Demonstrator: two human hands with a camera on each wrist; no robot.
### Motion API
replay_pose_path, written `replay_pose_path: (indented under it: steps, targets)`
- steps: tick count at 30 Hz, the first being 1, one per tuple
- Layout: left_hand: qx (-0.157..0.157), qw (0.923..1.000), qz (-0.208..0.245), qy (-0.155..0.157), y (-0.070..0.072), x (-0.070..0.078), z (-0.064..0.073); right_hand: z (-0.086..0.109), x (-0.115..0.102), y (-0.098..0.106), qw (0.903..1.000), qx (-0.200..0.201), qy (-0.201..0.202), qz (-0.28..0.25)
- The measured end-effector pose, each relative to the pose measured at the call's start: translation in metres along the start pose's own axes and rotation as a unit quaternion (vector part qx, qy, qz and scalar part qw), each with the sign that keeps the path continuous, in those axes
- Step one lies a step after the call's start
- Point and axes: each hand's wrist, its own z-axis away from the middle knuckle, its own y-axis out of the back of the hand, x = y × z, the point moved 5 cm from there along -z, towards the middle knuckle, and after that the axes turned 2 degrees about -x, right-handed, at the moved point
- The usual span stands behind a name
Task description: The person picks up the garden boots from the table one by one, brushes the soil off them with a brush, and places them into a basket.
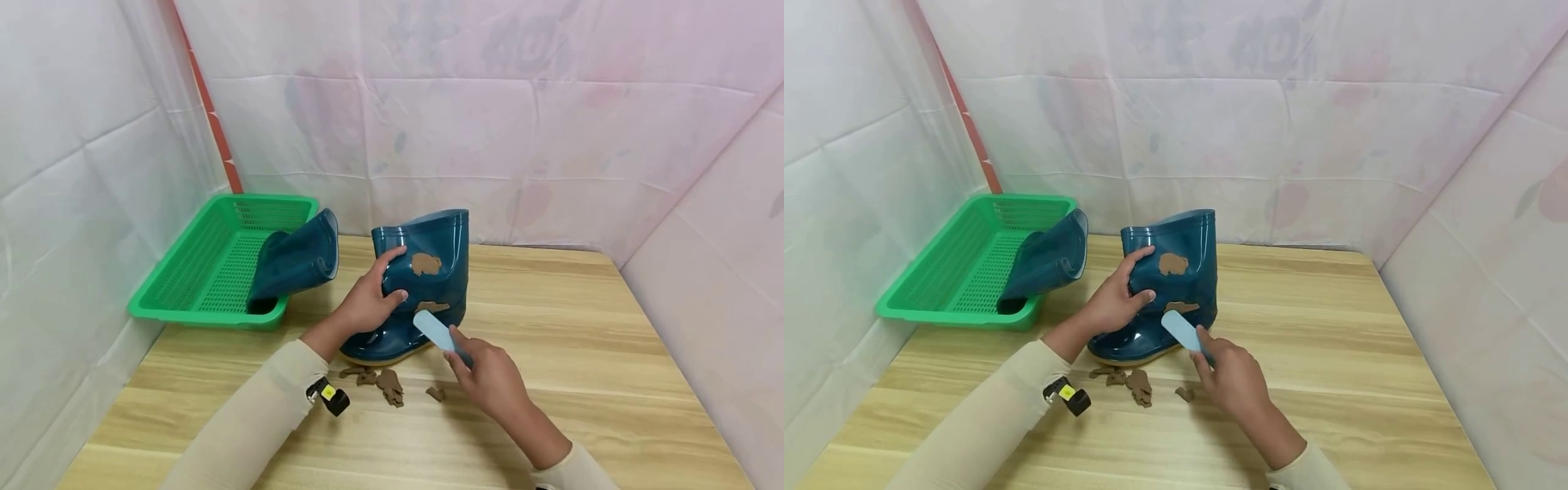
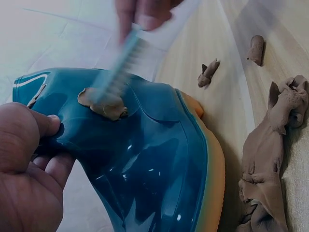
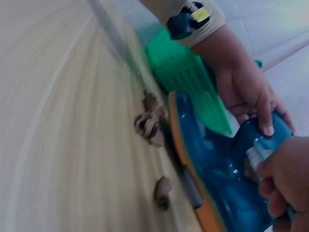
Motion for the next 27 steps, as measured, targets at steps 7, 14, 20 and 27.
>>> replay_pose_path:
  steps: [7,14,20,27]
  targets:
    - [-0.004,1.0,0.005,-0.006,0.001,0.001,0.002,-0.01,-0.004,0.01,0.9958,0.081,0.04,-0.01]
    - [-0.004,0.9999,0.012,-0.008,0.0,-0.002,0.001,-0.002,0.002,-0.009,0.9995,-0.016,-0.015,0.025]
    - [-0.007,0.9999,0.003,-0.016,0.001,0.0,0.002,-0.002,-0.006,0.002,0.9995,0.017,0.025,-0.008]
    - [-0.007,0.9999,0.003,-0.011,-0.001,0.001,0.003,-0.009,-0.01,0.014,0.9962,0.071,0.049,0.005]
